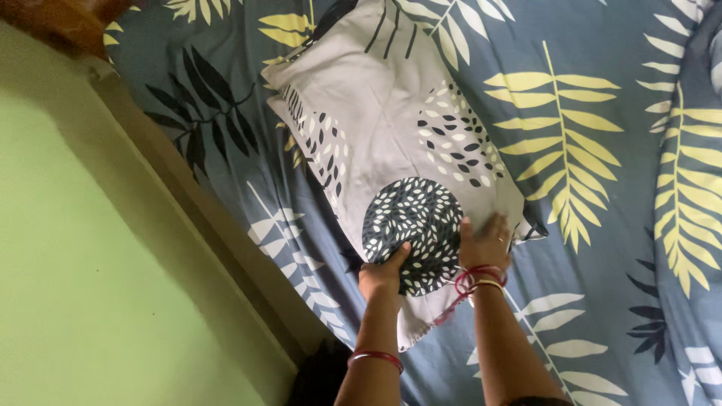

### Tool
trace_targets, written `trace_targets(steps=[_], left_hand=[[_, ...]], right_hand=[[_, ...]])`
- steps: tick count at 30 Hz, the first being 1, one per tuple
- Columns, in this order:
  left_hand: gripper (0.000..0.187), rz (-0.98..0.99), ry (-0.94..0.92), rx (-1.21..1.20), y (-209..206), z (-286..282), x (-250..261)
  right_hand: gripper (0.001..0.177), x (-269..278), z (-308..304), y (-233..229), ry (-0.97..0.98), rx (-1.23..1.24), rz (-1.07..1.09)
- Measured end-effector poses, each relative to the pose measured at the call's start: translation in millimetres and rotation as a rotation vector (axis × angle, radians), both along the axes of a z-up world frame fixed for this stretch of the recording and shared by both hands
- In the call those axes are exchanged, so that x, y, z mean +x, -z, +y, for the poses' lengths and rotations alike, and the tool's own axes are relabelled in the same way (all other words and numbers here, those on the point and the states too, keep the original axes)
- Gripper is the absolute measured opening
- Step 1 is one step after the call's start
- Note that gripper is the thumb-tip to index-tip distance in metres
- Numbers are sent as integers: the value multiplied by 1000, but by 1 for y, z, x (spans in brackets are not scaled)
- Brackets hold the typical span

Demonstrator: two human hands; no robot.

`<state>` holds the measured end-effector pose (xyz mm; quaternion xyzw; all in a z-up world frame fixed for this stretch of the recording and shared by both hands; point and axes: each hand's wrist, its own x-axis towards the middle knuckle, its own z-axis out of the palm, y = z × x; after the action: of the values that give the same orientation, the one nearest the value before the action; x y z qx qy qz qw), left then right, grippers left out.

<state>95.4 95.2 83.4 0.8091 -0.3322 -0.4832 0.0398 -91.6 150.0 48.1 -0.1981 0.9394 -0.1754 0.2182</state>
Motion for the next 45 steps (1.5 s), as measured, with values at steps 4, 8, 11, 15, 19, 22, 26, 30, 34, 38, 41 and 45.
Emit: trace_targets(steps=[4, 8, 11, 15, 19, 22, 26, 30, 34, 38, 41, 45], left_hand=[[91, 89, -123, -98, -24, 8, -12], [76, 235, -221, -131, -54, 5, -23], [69, 332, -258, -186, -69, 1, -35], [67, 476, -398, -225, -85, -13, -51], [61, 624, -490, -247, -107, -48, -64], [55, 704, -531, -248, -126, -65, -80], [50, 935, -550, -151, -148, -80, -99], [44, 1017, -321, 45, -175, -111, -108], [53, 819, 33, 49, -237, -128, -93], [75, 352, 552, -310, -333, -129, -69], [114, -141, 532, -707, -402, -114, -64], [90, 853, 957, -723, -438, -101, -31]], right_hand=[[89, -7, 7, -9, -213, -196, 145], [83, 12, -2, -34, -599, -305, 148], [78, 6, -2, -56, -327, -82, 39], [83, -19, 18, -84, -459, -627, -382], [99, -25, 42, -133, -661, -902, -461], [121, -13, 47, -176, -725, -795, -103], [101, -1, 25, -221, -580, -670, 325], [68, -14, 13, -269, -487, -757, 383], [68, -22, 1, -315, -497, -710, 463], [61, -27, -16, -361, -534, -722, 511], [61, -26, -28, -394, -599, -671, 525], [52, -39, -52, -439, -743, -569, 404]])
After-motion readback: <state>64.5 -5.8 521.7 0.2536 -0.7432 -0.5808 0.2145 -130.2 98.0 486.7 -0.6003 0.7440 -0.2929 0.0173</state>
